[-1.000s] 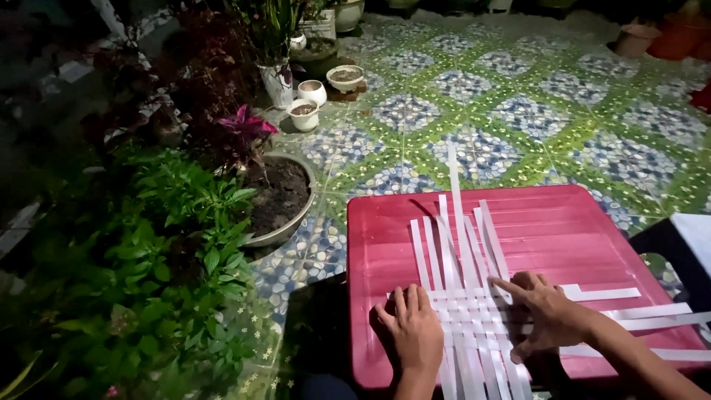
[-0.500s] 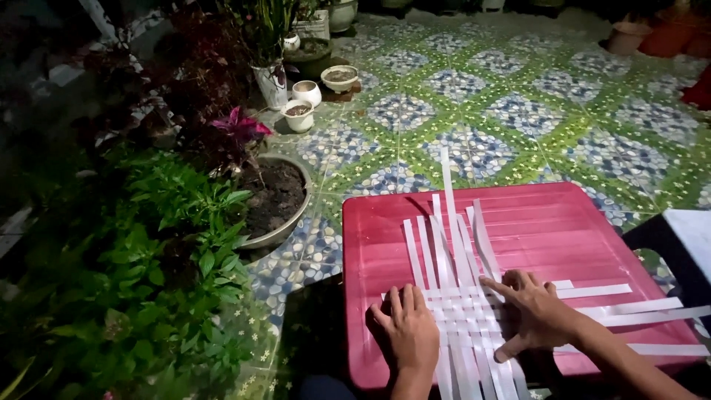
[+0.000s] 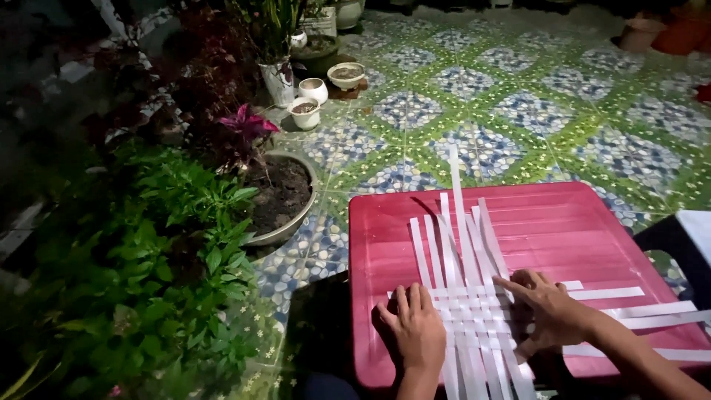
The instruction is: Weaving white plastic strips together on a red stool to form a grid pattern.
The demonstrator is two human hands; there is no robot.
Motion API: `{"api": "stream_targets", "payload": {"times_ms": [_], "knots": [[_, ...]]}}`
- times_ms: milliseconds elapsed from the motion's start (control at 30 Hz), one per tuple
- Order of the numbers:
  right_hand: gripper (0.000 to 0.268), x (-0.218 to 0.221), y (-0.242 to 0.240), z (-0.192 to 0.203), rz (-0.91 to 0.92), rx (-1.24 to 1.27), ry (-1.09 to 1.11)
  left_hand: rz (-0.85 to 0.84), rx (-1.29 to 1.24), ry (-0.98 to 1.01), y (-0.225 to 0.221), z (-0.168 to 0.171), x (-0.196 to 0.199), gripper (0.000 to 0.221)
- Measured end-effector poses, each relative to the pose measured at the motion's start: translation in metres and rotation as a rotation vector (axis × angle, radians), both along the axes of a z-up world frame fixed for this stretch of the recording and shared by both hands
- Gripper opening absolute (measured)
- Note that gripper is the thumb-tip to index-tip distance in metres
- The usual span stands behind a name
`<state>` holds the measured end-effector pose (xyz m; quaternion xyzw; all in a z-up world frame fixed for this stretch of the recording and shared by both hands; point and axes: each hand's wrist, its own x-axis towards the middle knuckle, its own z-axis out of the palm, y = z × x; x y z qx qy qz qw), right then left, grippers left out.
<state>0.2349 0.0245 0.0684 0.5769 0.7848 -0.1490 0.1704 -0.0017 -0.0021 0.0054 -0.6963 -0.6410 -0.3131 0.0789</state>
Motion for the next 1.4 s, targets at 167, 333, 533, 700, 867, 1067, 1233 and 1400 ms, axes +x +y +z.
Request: {"api": "stream_targets", "payload": {"times_ms": [167, 333, 533, 700, 867, 1067, 1233, 1400], "knots": [[0.135, 0.002, -0.003, -0.003, 0.024, 0.039, 0.076, 0.004, -0.031, -0.004, 0.001, -0.004, 0.001, 0.031], [0.136, 0.002, -0.001, 0.017, -0.012, -0.074, 0.188, 0.000, -0.053, 0.001, 0.000, -0.005, 0.001, 0.032], [0.129, 0.004, 0.003, 0.015, -0.077, -0.083, 0.175, 0.003, -0.061, -0.001, 0.000, -0.004, 0.001, 0.033], [0.133, 0.018, 0.009, -0.001, -0.039, 0.008, 0.182, 0.024, 0.071, 0.023, -0.003, 0.004, -0.001, 0.028], [0.125, 0.033, 0.012, -0.006, 0.106, -0.073, 0.222, -0.017, -0.065, -0.001, -0.002, 0.002, 0.000, 0.032], [0.129, 0.010, 0.005, 0.016, 0.025, -0.071, 0.102, -0.007, -0.061, -0.018, 0.000, -0.002, 0.000, 0.032], [0.137, 0.021, 0.007, 0.000, 0.104, 0.046, 0.083, 0.019, -0.010, 0.018, 0.001, -0.007, 0.003, 0.033], [0.136, 0.029, 0.009, -0.016, 0.208, 0.155, 0.210, 0.018, 0.013, 0.031, 0.002, -0.010, -0.001, 0.033]]}}
